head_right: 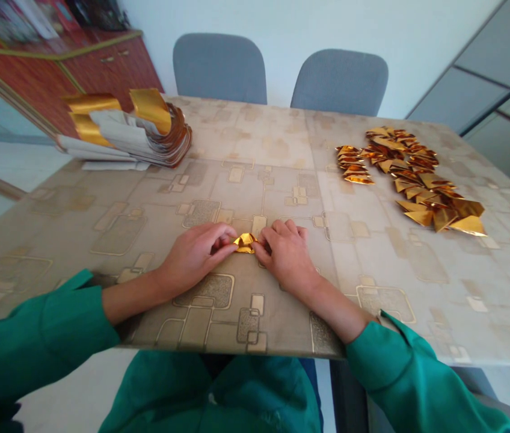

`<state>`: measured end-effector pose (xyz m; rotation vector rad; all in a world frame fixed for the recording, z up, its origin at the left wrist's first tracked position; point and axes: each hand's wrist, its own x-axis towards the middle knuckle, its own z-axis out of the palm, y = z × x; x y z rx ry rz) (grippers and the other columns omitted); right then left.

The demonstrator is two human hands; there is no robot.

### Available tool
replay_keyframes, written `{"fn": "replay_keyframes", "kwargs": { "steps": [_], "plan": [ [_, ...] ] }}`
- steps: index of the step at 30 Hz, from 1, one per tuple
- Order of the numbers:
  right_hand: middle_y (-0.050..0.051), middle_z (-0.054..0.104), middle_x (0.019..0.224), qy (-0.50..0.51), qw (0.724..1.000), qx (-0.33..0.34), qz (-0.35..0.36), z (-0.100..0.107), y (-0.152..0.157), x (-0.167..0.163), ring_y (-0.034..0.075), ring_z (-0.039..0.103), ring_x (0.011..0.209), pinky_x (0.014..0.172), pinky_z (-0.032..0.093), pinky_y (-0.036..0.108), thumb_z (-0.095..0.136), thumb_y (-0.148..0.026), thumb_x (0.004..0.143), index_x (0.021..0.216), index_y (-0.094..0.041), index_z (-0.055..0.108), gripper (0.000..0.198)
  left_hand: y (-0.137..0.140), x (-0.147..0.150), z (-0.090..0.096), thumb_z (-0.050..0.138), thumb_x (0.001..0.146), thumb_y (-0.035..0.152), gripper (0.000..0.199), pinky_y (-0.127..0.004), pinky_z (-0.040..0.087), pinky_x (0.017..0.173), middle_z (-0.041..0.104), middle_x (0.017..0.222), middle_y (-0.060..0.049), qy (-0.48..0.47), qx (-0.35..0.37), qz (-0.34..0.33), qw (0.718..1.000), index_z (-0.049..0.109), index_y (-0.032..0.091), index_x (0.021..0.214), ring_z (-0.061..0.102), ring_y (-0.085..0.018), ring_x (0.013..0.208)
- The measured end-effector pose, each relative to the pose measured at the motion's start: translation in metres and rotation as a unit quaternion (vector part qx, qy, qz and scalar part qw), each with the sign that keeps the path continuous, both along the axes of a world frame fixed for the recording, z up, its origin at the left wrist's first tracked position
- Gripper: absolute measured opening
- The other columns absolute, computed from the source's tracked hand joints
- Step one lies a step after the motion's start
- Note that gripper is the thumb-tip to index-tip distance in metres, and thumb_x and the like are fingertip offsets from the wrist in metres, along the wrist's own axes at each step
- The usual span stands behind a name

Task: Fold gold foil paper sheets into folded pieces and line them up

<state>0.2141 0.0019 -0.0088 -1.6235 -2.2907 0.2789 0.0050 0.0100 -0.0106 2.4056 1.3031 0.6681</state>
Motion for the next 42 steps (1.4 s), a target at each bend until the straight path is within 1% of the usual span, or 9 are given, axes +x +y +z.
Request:
{"fn": "replay_keyframes", "kwargs": {
  "steps": [5,10,13,18,24,26,30,35,42],
  "plan": [
    [0.002,0.061,0.082,0.064,0.998,-0.020,0.006,-0.001,0.001,0.006,0.021,0.051,0.087,0.077,0.026,0.032,0.065,-0.030,0.091,0.075,-0.020,0.064,0.019,0.002,-0.002,-0.001,0.068,0.090,0.022,0.007,-0.029,0.043,0.073,0.064,0.083,0.000,0.007,0.017,-0.012,1.000,0.063,0.018,0.092,0.058,-0.017,0.078],
    [0.002,0.061,0.082,0.084,0.996,-0.035,0.018,0.001,-0.001,0.009,0.021,0.051,0.087,0.079,0.027,0.033,0.060,-0.030,0.095,0.078,-0.021,0.066,0.020,0.002,-0.004,-0.004,0.063,0.094,0.023,0.008,-0.032,0.047,0.082,0.065,0.093,-0.003,0.030,0.048,-0.040,0.998,0.065,0.017,0.100,0.060,-0.019,0.089],
    [0.002,0.062,0.083,0.071,0.997,-0.020,0.008,0.000,-0.003,0.007,0.021,0.051,0.087,0.078,0.026,0.033,0.058,-0.029,0.096,0.077,-0.021,0.065,0.022,0.003,-0.003,-0.006,0.060,0.096,0.023,0.014,-0.033,0.048,0.084,0.064,0.098,-0.005,0.057,0.091,-0.063,0.992,0.066,0.017,0.107,0.058,-0.021,0.093],
    [0.000,0.063,0.081,0.059,0.998,0.014,-0.017,-0.007,-0.001,0.005,0.020,0.051,0.083,0.076,0.026,0.033,0.066,-0.023,0.087,0.083,-0.021,0.060,0.008,0.004,-0.002,-0.005,0.056,0.099,0.023,0.016,-0.034,0.048,0.085,0.065,0.101,-0.006,0.081,0.131,-0.086,0.984,0.068,0.015,0.106,0.056,-0.021,0.093],
    [0.001,0.064,0.079,0.033,0.999,0.038,0.007,-0.005,-0.003,0.005,0.021,0.052,0.082,0.076,0.027,0.034,0.060,-0.021,0.090,0.082,-0.021,0.058,0.008,0.004,-0.003,-0.004,0.043,0.104,0.021,0.026,-0.038,0.048,0.090,0.066,0.117,-0.008,0.123,0.225,-0.185,0.949,0.065,0.014,0.116,0.055,-0.023,0.105],
    [0.002,0.066,0.081,0.025,0.998,0.051,0.025,-0.005,-0.004,0.003,0.021,0.054,0.082,0.075,0.028,0.033,0.056,-0.018,0.090,0.087,-0.021,0.059,0.005,0.005,-0.002,-0.006,0.041,0.105,0.020,0.028,-0.037,0.050,0.091,0.067,0.114,-0.009,0.124,0.216,-0.209,0.946,0.065,0.012,0.115,0.057,-0.022,0.103],
    [0.005,0.068,0.086,0.021,0.998,0.040,0.054,-0.007,-0.007,-0.005,0.019,0.058,0.078,0.071,0.032,0.031,0.047,-0.014,0.091,0.094,-0.019,0.056,0.011,0.007,-0.001,-0.009,0.041,0.104,0.018,0.028,-0.034,0.051,0.093,0.067,0.113,-0.011,0.106,0.186,-0.223,0.951,0.066,0.010,0.114,0.058,-0.021,0.104],
    [0.005,0.069,0.083,-0.033,0.999,0.025,0.006,-0.007,-0.008,-0.012,0.020,0.060,0.077,0.071,0.030,0.032,0.049,-0.020,0.092,0.096,-0.019,0.056,0.008,0.007,-0.005,-0.008,0.044,0.102,0.013,0.027,-0.035,0.051,0.099,0.066,0.121,-0.010,0.074,0.158,-0.218,0.960,0.065,0.013,0.119,0.057,-0.020,0.111],
    [0.003,0.067,0.082,-0.021,1.000,0.011,-0.006,-0.004,-0.008,-0.007,0.021,0.060,0.079,0.071,0.027,0.032,0.048,-0.015,0.086,0.099,-0.022,0.056,0.016,0.010,-0.022,-0.009,0.042,0.102,0.014,0.034,-0.039,0.051,0.100,0.064,0.130,-0.012,0.085,0.185,-0.267,0.942,0.058,0.016,0.132,0.060,-0.022,0.116]
  ]
}}
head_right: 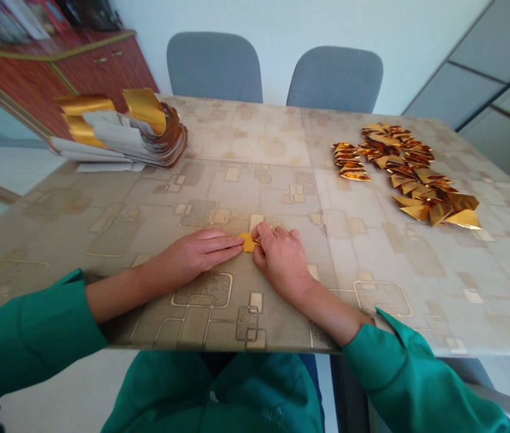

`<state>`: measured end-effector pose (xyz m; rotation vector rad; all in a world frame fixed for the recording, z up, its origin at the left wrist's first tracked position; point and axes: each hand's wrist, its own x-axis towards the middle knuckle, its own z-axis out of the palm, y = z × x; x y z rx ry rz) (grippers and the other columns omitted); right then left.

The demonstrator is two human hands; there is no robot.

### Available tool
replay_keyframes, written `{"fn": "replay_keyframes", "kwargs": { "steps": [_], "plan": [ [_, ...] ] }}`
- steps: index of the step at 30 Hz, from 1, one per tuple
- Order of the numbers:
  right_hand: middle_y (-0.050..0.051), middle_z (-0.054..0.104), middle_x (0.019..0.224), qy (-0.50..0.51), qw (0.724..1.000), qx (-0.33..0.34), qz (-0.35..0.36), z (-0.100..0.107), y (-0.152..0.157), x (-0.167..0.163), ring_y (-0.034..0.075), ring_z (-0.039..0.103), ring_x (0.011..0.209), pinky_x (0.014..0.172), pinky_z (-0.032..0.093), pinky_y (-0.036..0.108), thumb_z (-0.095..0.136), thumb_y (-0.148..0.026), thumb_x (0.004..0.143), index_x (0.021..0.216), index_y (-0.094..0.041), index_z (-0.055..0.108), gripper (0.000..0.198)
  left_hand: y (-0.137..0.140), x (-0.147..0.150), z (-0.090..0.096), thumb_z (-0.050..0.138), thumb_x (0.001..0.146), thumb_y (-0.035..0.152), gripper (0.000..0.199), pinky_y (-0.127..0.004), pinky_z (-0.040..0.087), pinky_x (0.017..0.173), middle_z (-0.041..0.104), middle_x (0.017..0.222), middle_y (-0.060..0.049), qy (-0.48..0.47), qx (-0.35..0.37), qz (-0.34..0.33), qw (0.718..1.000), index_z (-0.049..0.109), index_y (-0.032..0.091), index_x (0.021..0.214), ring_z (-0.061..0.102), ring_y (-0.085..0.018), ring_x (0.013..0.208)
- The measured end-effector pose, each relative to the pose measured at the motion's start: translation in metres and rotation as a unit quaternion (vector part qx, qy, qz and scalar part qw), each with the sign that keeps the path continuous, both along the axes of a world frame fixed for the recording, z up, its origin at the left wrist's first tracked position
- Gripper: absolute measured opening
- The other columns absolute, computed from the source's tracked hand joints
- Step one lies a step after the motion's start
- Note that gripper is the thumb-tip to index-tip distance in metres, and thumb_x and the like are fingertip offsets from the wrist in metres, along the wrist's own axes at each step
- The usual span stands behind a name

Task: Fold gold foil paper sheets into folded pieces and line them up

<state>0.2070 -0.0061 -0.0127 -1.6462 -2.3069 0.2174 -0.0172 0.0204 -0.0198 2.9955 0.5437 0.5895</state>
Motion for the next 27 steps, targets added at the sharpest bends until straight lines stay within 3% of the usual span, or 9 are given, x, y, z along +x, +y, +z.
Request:
{"fn": "replay_keyframes", "kwargs": {
  "steps": [8,16,19,22,27],
  "plan": [
    [0.007,0.069,0.084,-0.044,0.998,0.035,-0.013,0.000,-0.006,-0.010,0.024,0.057,0.082,0.072,0.025,0.034,0.051,-0.027,0.094,0.092,-0.020,0.055,0.008,-0.011,0.006,0.002,0.040,0.102,0.015,0.032,-0.039,0.052,0.099,0.064,0.129,-0.015,0.068,0.062,0.038,0.995,0.059,0.013,0.128,0.061,-0.024,0.116],
    [0.004,0.069,0.089,0.045,0.999,-0.019,0.020,-0.001,-0.005,0.003,0.022,0.059,0.087,0.076,0.029,0.033,0.052,-0.018,0.090,0.098,-0.021,0.057,0.010,-0.013,-0.018,-0.002,0.042,0.101,0.013,0.033,-0.047,0.051,0.097,0.065,0.132,-0.010,0.020,0.027,0.059,0.998,0.062,0.016,0.127,0.058,-0.027,0.119],
    [0.000,0.063,0.075,0.103,0.993,-0.048,0.024,0.000,-0.002,0.008,0.019,0.056,0.076,0.072,0.031,0.031,0.053,-0.017,0.089,0.101,-0.021,0.058,0.013,-0.014,-0.019,0.002,0.041,0.102,0.015,0.031,-0.043,0.051,0.097,0.069,0.124,-0.008,-0.015,-0.015,0.078,0.997,0.066,0.016,0.120,0.061,-0.023,0.111],
    [-0.003,0.057,0.067,0.133,0.988,-0.072,0.030,0.001,0.000,0.009,0.017,0.052,0.068,0.067,0.031,0.030,0.058,-0.022,0.090,0.102,-0.022,0.061,0.012,-0.014,-0.009,0.010,0.046,0.103,0.026,0.029,-0.039,0.051,0.096,0.068,0.118,-0.008,-0.051,-0.091,0.143,0.984,0.062,0.016,0.125,0.061,-0.021,0.105],
    [-0.004,0.054,0.067,0.149,0.987,-0.048,0.015,0.002,-0.002,0.010,0.016,0.051,0.067,0.066,0.033,0.029,0.065,-0.023,0.085,0.108,-0.022,0.059,0.024,-0.007,0.012,0.014,0.057,0.098,0.031,0.029,-0.033,0.052,0.084,0.063,0.108,-0.007,-0.078,-0.164,0.194,0.964,0.060,0.018,0.123,0.062,-0.020,0.098]
  ]
}}
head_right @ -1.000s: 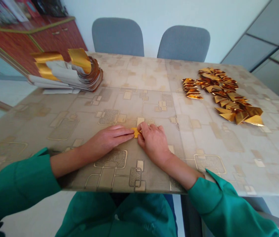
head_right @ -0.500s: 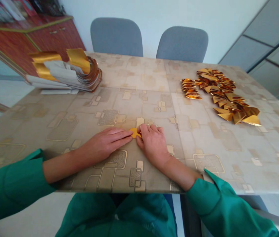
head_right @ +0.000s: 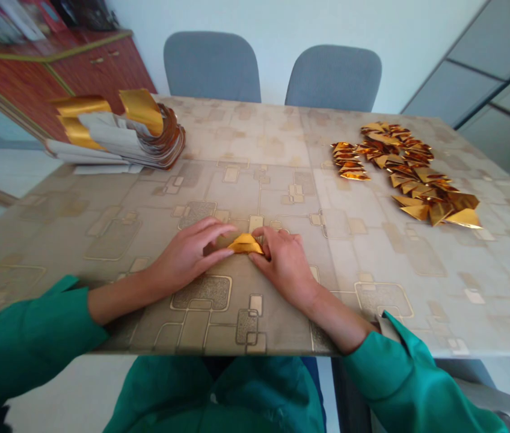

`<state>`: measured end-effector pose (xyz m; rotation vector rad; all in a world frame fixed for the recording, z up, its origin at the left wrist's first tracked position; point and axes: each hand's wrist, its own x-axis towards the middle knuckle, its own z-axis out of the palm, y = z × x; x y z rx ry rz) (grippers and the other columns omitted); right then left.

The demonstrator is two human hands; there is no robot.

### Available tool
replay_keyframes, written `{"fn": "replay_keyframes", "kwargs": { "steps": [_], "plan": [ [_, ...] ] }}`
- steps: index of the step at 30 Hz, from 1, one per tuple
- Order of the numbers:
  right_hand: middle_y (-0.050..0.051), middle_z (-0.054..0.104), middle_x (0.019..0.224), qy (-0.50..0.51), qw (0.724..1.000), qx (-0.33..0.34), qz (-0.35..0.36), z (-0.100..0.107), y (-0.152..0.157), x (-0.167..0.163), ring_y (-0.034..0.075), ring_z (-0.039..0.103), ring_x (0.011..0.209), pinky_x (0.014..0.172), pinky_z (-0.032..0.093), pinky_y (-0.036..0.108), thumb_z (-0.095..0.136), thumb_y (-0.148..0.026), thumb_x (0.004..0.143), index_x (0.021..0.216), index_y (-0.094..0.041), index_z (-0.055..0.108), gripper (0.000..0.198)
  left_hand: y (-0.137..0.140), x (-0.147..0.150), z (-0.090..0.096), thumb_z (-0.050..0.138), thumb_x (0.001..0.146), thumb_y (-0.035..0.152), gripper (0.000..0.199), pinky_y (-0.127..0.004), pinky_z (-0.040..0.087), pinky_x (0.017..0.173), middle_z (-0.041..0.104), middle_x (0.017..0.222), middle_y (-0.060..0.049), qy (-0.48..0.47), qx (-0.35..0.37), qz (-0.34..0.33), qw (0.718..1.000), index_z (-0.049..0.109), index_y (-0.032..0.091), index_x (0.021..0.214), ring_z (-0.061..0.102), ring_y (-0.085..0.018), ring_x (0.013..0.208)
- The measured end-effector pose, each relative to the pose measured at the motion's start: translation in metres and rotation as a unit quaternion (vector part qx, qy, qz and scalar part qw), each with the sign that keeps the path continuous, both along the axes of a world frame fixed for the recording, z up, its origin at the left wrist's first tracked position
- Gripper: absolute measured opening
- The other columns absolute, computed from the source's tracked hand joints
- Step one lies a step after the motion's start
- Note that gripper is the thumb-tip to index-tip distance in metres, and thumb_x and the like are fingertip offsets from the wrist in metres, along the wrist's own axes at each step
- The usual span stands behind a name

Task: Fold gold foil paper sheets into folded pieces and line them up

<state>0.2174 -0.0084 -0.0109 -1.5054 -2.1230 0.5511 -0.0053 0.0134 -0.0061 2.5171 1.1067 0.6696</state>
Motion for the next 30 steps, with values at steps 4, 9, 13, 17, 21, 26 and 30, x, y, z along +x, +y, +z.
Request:
{"fn": "replay_keyframes", "kwargs": {
  "steps": [4,9,13,17,21,26,30],
  "plan": [
    [-0.007,0.052,0.066,0.045,0.998,-0.032,-0.006,0.000,-0.001,0.002,0.014,0.049,0.063,0.065,0.033,0.028,0.066,-0.018,0.081,0.118,-0.020,0.054,0.038,0.002,0.005,-0.005,0.062,0.094,0.024,0.019,-0.028,0.050,0.074,0.064,0.093,-0.003,0.000,-0.021,-0.011,1.000,0.062,0.017,0.112,0.061,-0.017,0.083],
    [-0.004,0.053,0.066,0.029,0.999,0.002,0.030,0.001,-0.001,0.007,0.015,0.049,0.069,0.070,0.032,0.029,0.065,-0.015,0.085,0.085,-0.022,0.061,0.008,-0.004,0.007,-0.005,0.059,0.096,0.023,0.013,-0.032,0.050,0.082,0.064,0.103,-0.007,0.029,0.098,-0.028,0.994,0.064,0.018,0.107,0.060,-0.020,0.094],
    [0.000,0.062,0.079,-0.008,0.998,0.015,0.068,0.001,-0.001,0.012,0.016,0.052,0.077,0.074,0.031,0.030,0.062,-0.019,0.090,0.083,-0.022,0.063,0.007,-0.009,0.008,-0.003,0.054,0.099,0.026,0.015,-0.032,0.050,0.080,0.064,0.097,-0.006,0.040,0.135,-0.016,0.990,0.063,0.017,0.105,0.060,-0.019,0.090],
    [0.001,0.065,0.084,-0.020,0.995,0.012,0.098,0.004,0.001,0.019,0.017,0.054,0.082,0.076,0.034,0.031,0.063,-0.023,0.092,0.089,-0.023,0.069,0.007,-0.010,0.006,-0.006,0.051,0.101,0.027,0.024,-0.029,0.049,0.077,0.064,0.084,-0.004,0.059,0.095,-0.056,0.992,0.065,0.016,0.084,0.059,-0.017,0.081],
    [0.004,0.065,0.089,0.000,0.990,0.029,0.135,0.012,0.000,0.022,0.019,0.055,0.088,0.079,0.040,0.031,0.064,-0.023,0.092,0.091,-0.024,0.072,0.008,-0.009,0.004,-0.009,0.047,0.103,0.026,0.030,-0.028,0.047,0.074,0.065,0.084,-0.004,0.054,0.143,-0.080,0.985,0.069,0.016,0.086,0.058,-0.016,0.079],
    [0.002,0.068,0.087,0.035,0.987,0.051,0.148,0.013,-0.003,0.019,0.018,0.056,0.084,0.079,0.041,0.030,0.063,-0.019,0.092,0.091,-0.021,0.067,0.004,-0.011,0.004,-0.010,0.047,0.103,0.023,0.029,-0.028,0.043,0.068,0.064,0.081,-0.003,0.059,0.160,-0.075,0.983,0.071,0.017,0.088,0.054,-0.015,0.074],
    [0.002,0.069,0.088,-0.001,0.990,0.046,0.130,0.009,-0.006,0.016,0.019,0.057,0.086,0.080,0.037,0.032,0.062,-0.019,0.093,0.093,-0.021,0.065,0.004,-0.012,0.004,-0.009,0.048,0.103,0.023,0.028,-0.028,0.044,0.068,0.063,0.081,-0.004,0.064,0.150,-0.077,0.984,0.071,0.016,0.088,0.054,-0.016,0.074]
  ]
}}
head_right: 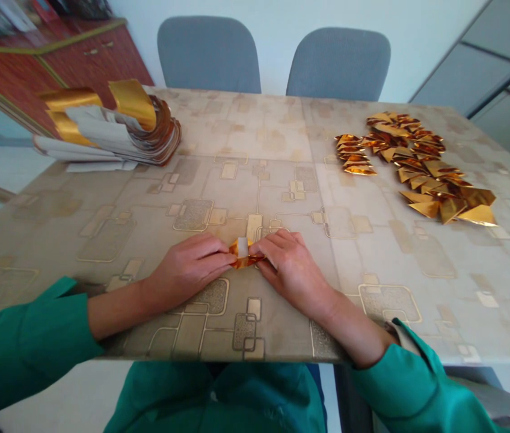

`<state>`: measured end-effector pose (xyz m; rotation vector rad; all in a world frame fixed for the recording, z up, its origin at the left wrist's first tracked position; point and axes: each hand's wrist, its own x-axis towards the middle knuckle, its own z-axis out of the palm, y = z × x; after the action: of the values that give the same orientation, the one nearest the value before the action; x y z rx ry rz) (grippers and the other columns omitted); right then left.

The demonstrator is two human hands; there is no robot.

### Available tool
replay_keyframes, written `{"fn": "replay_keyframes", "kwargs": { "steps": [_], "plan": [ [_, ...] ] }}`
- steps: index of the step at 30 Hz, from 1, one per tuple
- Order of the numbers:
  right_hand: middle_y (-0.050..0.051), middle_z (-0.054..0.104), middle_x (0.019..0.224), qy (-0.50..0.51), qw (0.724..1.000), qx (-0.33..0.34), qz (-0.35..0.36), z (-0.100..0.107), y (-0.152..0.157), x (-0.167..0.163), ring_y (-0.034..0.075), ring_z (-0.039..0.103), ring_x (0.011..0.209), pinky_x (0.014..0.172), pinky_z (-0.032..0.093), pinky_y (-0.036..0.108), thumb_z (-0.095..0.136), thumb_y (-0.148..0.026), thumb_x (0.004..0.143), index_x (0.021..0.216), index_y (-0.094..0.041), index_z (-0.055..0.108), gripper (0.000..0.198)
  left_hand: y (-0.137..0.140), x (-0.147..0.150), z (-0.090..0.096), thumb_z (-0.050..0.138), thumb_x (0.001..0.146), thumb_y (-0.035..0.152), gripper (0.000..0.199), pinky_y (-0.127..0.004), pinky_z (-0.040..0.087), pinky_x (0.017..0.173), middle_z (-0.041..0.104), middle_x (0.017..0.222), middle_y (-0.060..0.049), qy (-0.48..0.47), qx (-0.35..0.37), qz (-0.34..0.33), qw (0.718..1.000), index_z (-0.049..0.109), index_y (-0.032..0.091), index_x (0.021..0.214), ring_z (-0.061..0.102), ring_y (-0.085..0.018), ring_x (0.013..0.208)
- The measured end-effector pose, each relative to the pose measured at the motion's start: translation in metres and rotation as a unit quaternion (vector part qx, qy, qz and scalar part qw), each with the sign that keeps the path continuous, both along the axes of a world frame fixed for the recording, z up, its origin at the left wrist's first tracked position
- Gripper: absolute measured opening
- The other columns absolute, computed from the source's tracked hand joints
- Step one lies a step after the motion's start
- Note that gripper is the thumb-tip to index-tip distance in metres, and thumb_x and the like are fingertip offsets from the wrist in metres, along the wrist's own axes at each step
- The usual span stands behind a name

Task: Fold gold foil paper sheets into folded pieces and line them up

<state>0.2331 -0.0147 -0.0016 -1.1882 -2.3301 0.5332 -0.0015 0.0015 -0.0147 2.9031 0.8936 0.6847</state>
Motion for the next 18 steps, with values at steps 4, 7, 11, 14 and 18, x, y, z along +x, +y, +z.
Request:
{"fn": "replay_keyframes", "kwargs": {
  "steps": [4,7,11,14,18],
  "plan": [
    [0.001,0.069,0.090,-0.017,1.000,-0.012,-0.015,-0.0024,-0.0013,-0.0003,0.019,0.057,0.089,0.081,0.034,0.033,0.064,-0.025,0.093,0.091,-0.022,0.067,0.004,0.0019,-0.0013,0.0032,0.048,0.103,0.027,0.028,-0.029,0.046,0.074,0.066,0.087,-0.005,-0.020,-0.048,-0.008,0.999,0.072,0.016,0.093,0.057,-0.017,0.080],
    [0.000,0.069,0.090,-0.014,0.999,-0.019,-0.028,-0.0027,-0.0014,-0.0001,0.018,0.057,0.090,0.082,0.033,0.033,0.061,-0.026,0.095,0.090,-0.023,0.067,0.008,0.0030,-0.0024,0.0050,0.046,0.104,0.028,0.029,-0.030,0.047,0.077,0.067,0.090,-0.005,-0.025,-0.074,-0.005,0.997,0.072,0.016,0.098,0.058,-0.017,0.084],
    [0.000,0.068,0.088,-0.029,0.998,-0.022,-0.049,-0.0009,-0.0015,-0.0012,0.018,0.056,0.089,0.081,0.030,0.033,0.062,-0.024,0.094,0.090,-0.022,0.067,0.007,0.0040,-0.0030,0.0039,0.044,0.104,0.028,0.031,-0.032,0.047,0.078,0.066,0.090,-0.006,-0.020,-0.090,0.017,0.996,0.071,0.014,0.099,0.059,-0.019,0.084],
    [0.000,0.067,0.085,-0.045,0.997,-0.028,-0.060,0.0009,-0.0009,-0.0021,0.018,0.055,0.086,0.079,0.028,0.033,0.061,-0.024,0.095,0.090,-0.021,0.067,0.008,0.0062,-0.0023,0.0026,0.048,0.103,0.028,0.024,-0.033,0.047,0.077,0.067,0.090,-0.006,-0.025,-0.100,0.034,0.994,0.068,0.014,0.103,0.060,-0.020,0.085],
    [0.001,0.066,0.084,-0.052,0.996,-0.038,-0.064,0.0017,0.0011,-0.0034,0.018,0.053,0.084,0.078,0.027,0.033,0.055,-0.023,0.097,0.090,-0.021,0.066,0.014,0.0102,0.0000,0.0049,0.064,0.094,0.021,0.011,-0.028,0.045,0.073,0.069,0.089,-0.001,-0.082,-0.173,0.076,0.979,0.062,0.017,0.104,0.063,-0.017,0.081]
  ]
}}
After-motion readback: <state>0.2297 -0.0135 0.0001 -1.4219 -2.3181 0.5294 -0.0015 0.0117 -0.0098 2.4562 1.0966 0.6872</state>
